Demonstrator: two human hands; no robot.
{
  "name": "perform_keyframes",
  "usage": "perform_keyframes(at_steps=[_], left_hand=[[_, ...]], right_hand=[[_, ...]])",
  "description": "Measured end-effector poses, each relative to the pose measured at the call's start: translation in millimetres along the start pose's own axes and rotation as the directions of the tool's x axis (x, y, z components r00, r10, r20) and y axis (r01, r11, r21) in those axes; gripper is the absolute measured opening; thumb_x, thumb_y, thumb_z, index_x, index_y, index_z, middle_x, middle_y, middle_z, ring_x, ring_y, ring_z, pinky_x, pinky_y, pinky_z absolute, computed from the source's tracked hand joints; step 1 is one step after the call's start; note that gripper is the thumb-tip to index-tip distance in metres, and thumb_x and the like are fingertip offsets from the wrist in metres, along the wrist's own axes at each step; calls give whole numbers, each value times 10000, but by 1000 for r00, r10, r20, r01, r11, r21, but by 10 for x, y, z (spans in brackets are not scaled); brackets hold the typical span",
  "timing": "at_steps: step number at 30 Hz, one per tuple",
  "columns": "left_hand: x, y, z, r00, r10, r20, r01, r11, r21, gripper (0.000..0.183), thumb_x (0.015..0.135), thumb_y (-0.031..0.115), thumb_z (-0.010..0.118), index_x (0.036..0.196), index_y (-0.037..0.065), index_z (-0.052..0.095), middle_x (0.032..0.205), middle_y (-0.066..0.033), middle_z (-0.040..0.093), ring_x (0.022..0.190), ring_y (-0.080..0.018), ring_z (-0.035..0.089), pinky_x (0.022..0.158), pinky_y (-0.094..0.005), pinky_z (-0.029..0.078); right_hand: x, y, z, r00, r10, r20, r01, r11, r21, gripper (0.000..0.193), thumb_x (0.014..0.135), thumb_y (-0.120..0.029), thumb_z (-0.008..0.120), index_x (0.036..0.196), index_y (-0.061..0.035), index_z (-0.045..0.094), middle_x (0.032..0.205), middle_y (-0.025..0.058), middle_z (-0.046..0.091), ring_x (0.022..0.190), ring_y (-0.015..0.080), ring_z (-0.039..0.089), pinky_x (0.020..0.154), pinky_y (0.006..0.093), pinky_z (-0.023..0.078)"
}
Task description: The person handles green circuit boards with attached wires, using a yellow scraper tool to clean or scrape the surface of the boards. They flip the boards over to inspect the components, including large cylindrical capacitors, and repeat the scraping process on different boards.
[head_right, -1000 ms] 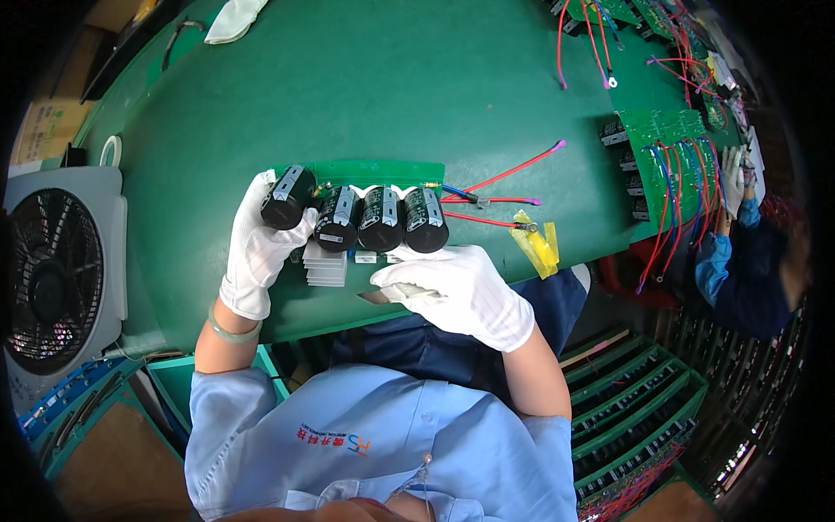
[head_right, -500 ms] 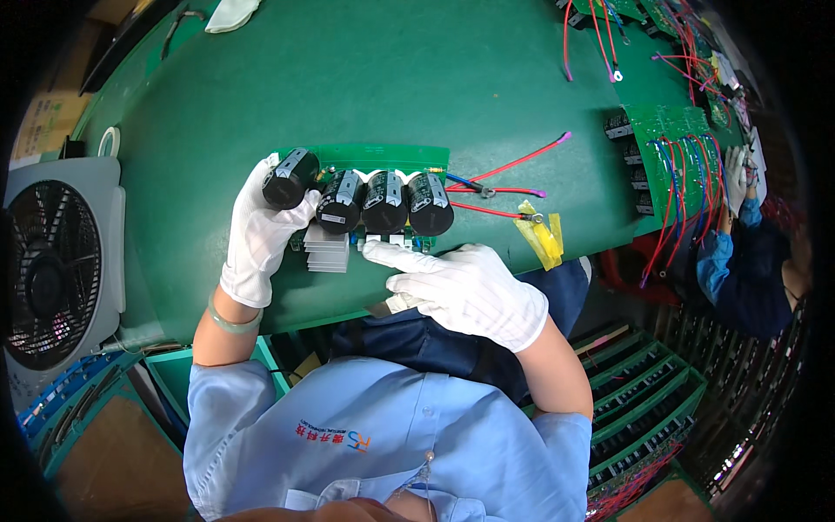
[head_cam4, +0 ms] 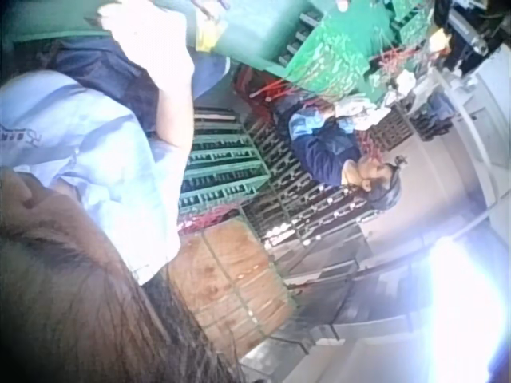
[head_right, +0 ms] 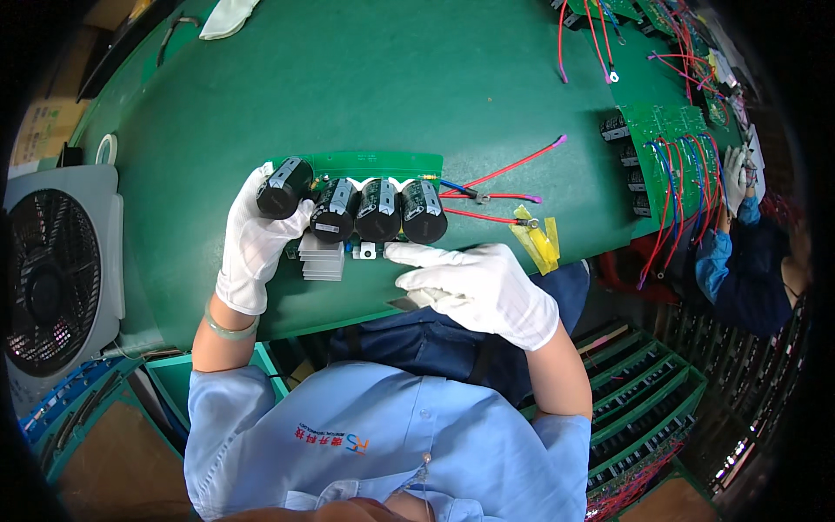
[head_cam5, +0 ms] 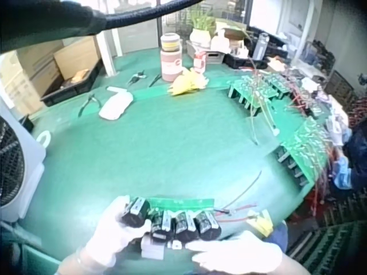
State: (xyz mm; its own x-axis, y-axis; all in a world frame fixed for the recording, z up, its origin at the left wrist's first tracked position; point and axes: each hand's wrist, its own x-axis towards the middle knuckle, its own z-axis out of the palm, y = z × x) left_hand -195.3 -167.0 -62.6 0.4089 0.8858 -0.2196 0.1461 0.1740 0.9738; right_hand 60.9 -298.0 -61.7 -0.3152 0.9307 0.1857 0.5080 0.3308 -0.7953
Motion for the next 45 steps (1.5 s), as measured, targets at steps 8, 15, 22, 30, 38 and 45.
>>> perform_keyframes(at_steps=[8,15,22,30,38,45], left_hand=[[14,35,-11,1000,14,-6,-13,996,89,417,852,-47,708,1242,1,566,1115,-58,643,995,-131,621,897,-281,531],[19,117,-28,1000,-25,15,22,985,174,401,861,-41,698,1239,-2,569,1095,-48,646,978,-116,611,891,-265,516],[85,53,-54,995,-96,25,96,995,-39,403,859,5,755,1199,23,539,1064,-25,613,985,-108,587,898,-282,498],[101,-3,-38,996,-84,6,84,986,-144,363,883,-23,720,1203,4,552,1089,-33,624,998,-113,594,916,-288,500],[65,5,-13,996,-72,-45,67,993,-96,353,884,-20,721,1197,5,559,1082,-32,623,996,-111,597,904,-283,508],[72,58,-18,996,-87,-8,87,994,-60,395,872,-16,739,1219,12,552,1096,-43,628,1001,-114,602,896,-283,516]], right_hand=[[6,-110,-42,988,-153,33,156,954,-257,209,755,-214,768,928,-101,738,1248,45,699,509,159,587,472,290,449],[-142,-40,-64,998,-43,-54,21,935,-354,259,737,-72,712,992,-107,731,1103,82,737,532,202,610,517,304,494],[-142,-146,-328,963,225,-148,-250,952,-179,327,871,-311,733,1088,-75,671,981,80,747,728,236,706,659,332,557],[9,136,-327,985,-62,-161,-39,830,-557,223,845,-136,671,1067,-115,660,811,61,629,638,247,624,575,367,488],[189,92,-334,985,-89,-148,-42,710,-703,234,878,-298,700,1007,-103,690,686,30,558,569,196,579,505,332,446],[202,121,-360,986,-120,-117,0,702,-712,249,858,-327,708,983,-113,691,698,22,577,571,189,592,493,335,445]])
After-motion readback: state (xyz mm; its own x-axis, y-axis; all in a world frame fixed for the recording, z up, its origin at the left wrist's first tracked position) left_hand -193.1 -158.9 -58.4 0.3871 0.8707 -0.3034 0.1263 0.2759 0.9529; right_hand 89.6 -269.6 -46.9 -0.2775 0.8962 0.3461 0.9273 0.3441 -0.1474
